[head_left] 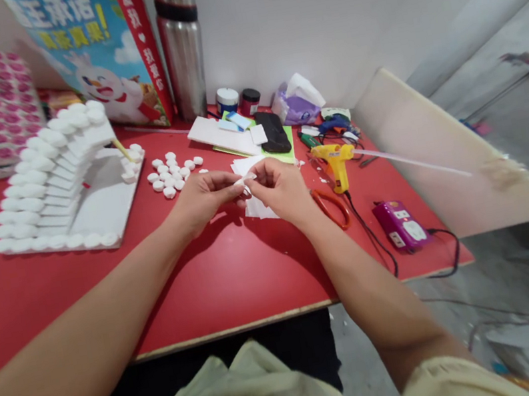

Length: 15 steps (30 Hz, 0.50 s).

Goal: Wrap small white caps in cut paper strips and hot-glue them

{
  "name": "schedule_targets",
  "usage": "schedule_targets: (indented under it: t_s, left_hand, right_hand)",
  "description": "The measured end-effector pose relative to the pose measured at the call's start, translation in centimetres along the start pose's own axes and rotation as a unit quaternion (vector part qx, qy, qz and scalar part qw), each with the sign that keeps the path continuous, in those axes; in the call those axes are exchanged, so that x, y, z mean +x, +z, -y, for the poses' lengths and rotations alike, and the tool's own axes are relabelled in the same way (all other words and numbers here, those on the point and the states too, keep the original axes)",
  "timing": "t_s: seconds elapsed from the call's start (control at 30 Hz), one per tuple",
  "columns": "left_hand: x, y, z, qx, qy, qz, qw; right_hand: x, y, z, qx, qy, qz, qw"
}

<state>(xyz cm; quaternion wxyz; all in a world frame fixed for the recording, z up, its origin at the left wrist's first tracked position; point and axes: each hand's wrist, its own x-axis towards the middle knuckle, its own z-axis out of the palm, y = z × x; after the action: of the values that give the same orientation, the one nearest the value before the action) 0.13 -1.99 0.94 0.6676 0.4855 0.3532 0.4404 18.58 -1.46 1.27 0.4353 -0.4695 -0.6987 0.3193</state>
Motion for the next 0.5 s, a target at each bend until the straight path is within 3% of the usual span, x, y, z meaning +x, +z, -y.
schedule_targets:
  t_s: [0.13,0.33,0.5]
  left_hand:
    - [-0.1,0.1,-0.1,0.025,0.003,-0.024,0.999]
    - [0.2,0.1,0.3,0.099,0.076,-0.071,0.99]
    - [0.4,-0.1,0.4,0.145,0.129,-0.081,0.978]
  right_hand:
    - [-0.3,0.2,0.4,-0.057,-0.028,-0.012,0.998]
    - [-0.3,0.5,0.7,0.115,0.05,0.017,0.992]
    - [-0.5,0.3,1.3,0.155,0.069,0.028,0.985]
